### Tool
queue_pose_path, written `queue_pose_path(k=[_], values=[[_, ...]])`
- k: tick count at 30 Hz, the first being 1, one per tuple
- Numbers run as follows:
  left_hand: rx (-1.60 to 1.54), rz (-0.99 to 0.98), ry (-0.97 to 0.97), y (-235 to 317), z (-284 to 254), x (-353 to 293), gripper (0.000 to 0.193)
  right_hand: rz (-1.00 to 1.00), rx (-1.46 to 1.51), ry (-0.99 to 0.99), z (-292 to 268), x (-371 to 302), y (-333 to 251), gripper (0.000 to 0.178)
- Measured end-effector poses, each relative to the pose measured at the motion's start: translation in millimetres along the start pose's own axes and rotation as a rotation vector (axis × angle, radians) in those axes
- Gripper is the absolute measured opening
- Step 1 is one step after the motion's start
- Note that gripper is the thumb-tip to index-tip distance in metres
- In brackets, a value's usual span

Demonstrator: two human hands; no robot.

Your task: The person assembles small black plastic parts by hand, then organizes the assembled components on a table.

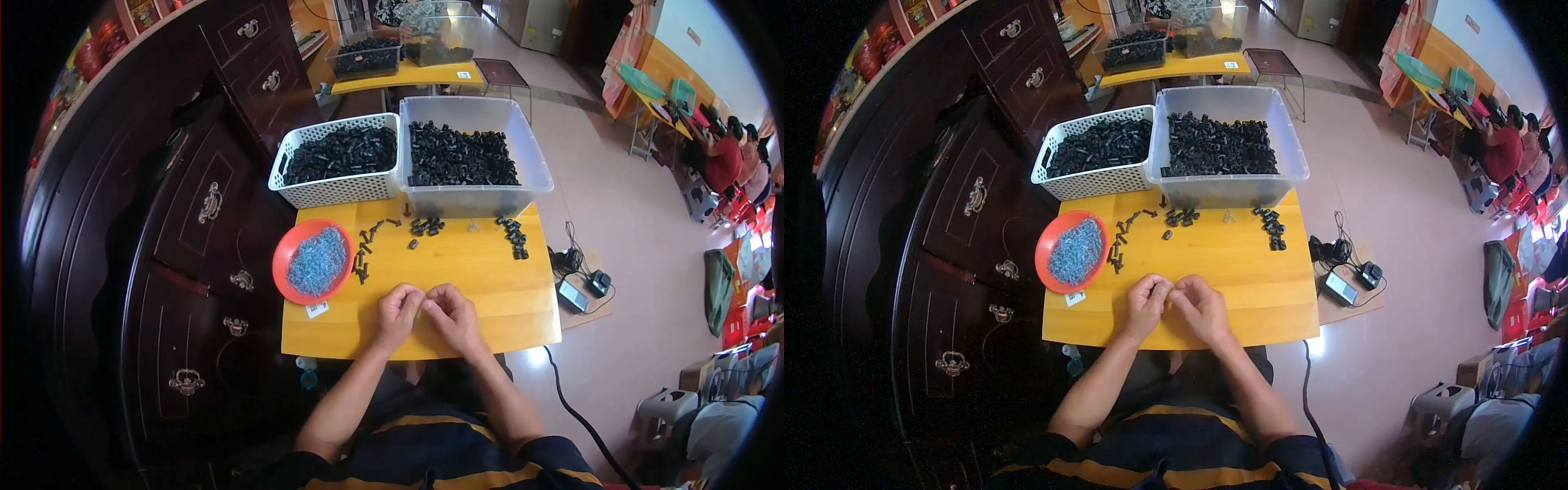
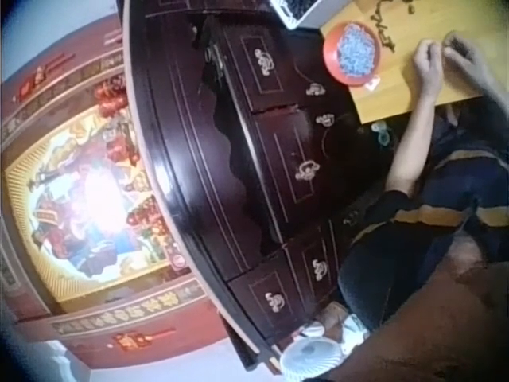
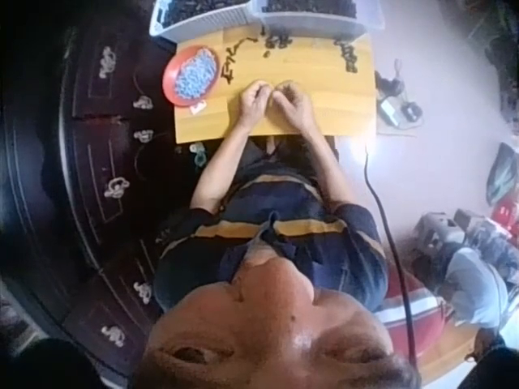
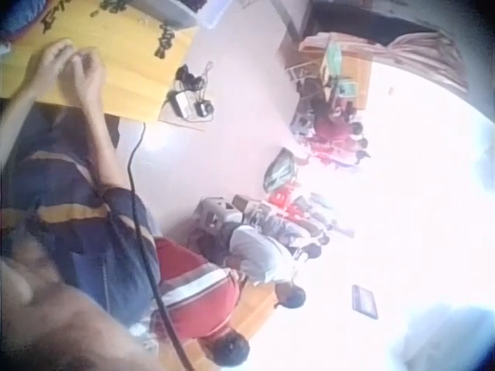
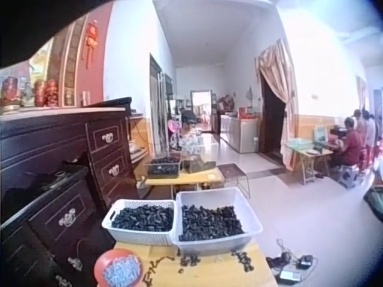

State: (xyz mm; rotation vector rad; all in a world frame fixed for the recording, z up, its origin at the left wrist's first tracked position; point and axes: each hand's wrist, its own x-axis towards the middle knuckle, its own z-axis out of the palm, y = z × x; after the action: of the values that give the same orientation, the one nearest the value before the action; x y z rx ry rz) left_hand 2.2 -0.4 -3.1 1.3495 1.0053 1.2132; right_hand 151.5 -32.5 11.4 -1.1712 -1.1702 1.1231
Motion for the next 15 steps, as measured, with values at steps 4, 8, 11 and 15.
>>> queue_pose_path(k=[4,8,11,15], values=[[0.024,0.065,-0.008,-3,-1,1,0.020,0.014,-0.110,0.035,6,1,-2,0.011],[0.050,-0.019,-0.027,2,-3,0,0.015,-0.064,-0.082,0.066,6,1,7,0.008],[-0.069,-0.102,-0.102,-3,-10,-2,0.015,-0.112,-0.008,0.070,3,1,14,0.007],[0.009,-0.010,-0.093,-2,-4,-1,0.020,-0.010,0.140,0.094,-5,0,13,0.008]])
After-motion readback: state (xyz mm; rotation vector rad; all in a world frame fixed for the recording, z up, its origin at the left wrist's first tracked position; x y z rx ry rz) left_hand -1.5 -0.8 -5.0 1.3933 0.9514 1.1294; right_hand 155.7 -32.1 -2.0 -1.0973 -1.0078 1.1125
